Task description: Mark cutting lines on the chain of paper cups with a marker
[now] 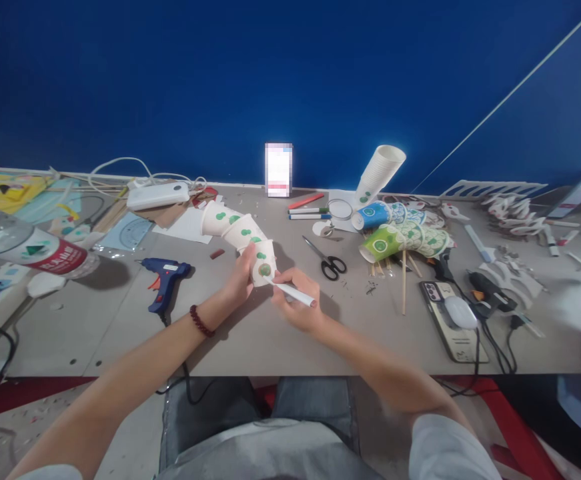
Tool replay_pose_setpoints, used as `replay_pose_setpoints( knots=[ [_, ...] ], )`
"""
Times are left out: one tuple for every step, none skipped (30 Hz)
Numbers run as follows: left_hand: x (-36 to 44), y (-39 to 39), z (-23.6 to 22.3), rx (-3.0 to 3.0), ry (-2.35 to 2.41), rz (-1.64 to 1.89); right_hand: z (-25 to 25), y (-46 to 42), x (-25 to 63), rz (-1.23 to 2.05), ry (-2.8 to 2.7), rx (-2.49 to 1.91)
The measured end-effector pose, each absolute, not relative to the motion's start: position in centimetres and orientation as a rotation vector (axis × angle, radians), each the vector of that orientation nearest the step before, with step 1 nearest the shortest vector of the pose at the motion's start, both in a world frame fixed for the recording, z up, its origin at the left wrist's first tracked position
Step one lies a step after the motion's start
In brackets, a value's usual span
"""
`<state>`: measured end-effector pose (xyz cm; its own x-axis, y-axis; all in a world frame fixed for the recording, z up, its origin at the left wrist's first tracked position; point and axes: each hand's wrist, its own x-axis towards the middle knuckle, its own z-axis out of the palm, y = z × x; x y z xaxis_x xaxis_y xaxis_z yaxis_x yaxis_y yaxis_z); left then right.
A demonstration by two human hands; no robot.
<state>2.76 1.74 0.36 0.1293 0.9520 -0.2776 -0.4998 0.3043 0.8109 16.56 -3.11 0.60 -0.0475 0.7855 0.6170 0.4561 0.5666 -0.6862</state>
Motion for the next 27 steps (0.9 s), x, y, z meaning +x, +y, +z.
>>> replay_pose_setpoints(
  knots=[
    [2.73, 1.74, 0.34, 0.624, 0.904, 1.154, 0.58, -3.12, 16.54, 0.366, -1.687, -1.049],
    [2.70, 1.75, 0.30, 0.626, 0.903, 1.150, 0.55, -3.13, 16.53, 0.362, -1.689, -1.052],
    [2.67, 1.75, 0.26, 0.627, 0.902, 1.152, 0.52, -3.13, 16.52, 0.360, -1.692, -1.058],
    [2.65, 1.75, 0.22, 0.629, 0.902, 1.157, 0.49, -3.13, 16.52, 0.359, -1.694, -1.065],
    [2.64, 1.75, 0.19, 0.631, 0.900, 1.164, 0.46, -3.13, 16.52, 0.359, -1.696, -1.071],
    [2.64, 1.74, 0.18, 0.632, 0.900, 1.175, 0.43, -3.12, 16.52, 0.362, -1.697, -1.076],
    [2.65, 1.73, 0.18, 0.630, 0.900, 1.183, 0.39, -3.11, 16.53, 0.365, -1.699, -1.078],
    [2.67, 1.72, 0.20, 0.630, 0.899, 1.184, 0.37, -3.10, 16.55, 0.367, -1.700, -1.079],
    [2.69, 1.71, 0.24, 0.631, 0.898, 1.180, 0.34, -3.09, 16.57, 0.366, -1.701, -1.076],
    [2.71, 1.71, 0.28, 0.630, 0.901, 1.176, 0.33, -3.08, 16.58, 0.365, -1.701, -1.072],
    [2.73, 1.70, 0.32, 0.627, 0.907, 1.175, 0.32, -3.06, 16.59, 0.365, -1.701, -1.068],
    [2.74, 1.71, 0.36, 0.624, 0.914, 1.176, 0.32, -3.05, 16.60, 0.364, -1.700, -1.065],
    [2.75, 1.72, 0.38, 0.622, 0.916, 1.173, 0.33, -3.04, 16.61, 0.365, -1.697, -1.062],
    [2.74, 1.73, 0.40, 0.618, 0.917, 1.169, 0.34, -3.03, 16.61, 0.366, -1.693, -1.060],
    [2.73, 1.73, 0.41, 0.613, 0.915, 1.162, 0.36, -3.02, 16.61, 0.366, -1.690, -1.057],
    [2.71, 1.73, 0.41, 0.611, 0.907, 1.152, 0.37, -3.02, 16.61, 0.364, -1.687, -1.054],
    [2.69, 1.73, 0.40, 0.610, 0.897, 1.143, 0.39, -3.01, 16.61, 0.362, -1.685, -1.054],
    [2.66, 1.73, 0.40, 0.608, 0.889, 1.139, 0.39, -3.01, 16.61, 0.361, -1.684, -1.054],
    [2.65, 1.72, 0.40, 0.607, 0.883, 1.140, 0.38, -3.01, 16.61, 0.363, -1.682, -1.054],
    [2.63, 1.71, 0.40, 0.608, 0.881, 1.144, 0.37, -3.01, 16.61, 0.365, -1.680, -1.057],
    [2.63, 1.71, 0.40, 0.613, 0.881, 1.146, 0.34, -3.01, 16.62, 0.370, -1.676, -1.062],
    [2.62, 1.71, 0.40, 0.621, 0.885, 1.145, 0.31, -3.02, 16.62, 0.378, -1.670, -1.066],
    [2.63, 1.71, 0.41, 0.630, 0.889, 1.142, 0.28, -3.04, 16.63, 0.388, -1.663, -1.067],
    [2.63, 1.71, 0.41, 0.637, 0.893, 1.139, 0.25, -3.05, 16.63, 0.398, -1.656, -1.067],
    [2.64, 1.72, 0.42, 0.641, 0.896, 1.139, 0.23, -3.06, 16.63, 0.408, -1.650, -1.065],
    [2.65, 1.72, 0.43, 0.644, 0.897, 1.140, 0.21, -3.07, 16.62, 0.415, -1.646, -1.060],
    [2.67, 1.73, 0.44, 0.645, 0.896, 1.144, 0.21, -3.08, 16.61, 0.418, -1.644, -1.055]
  ],
)
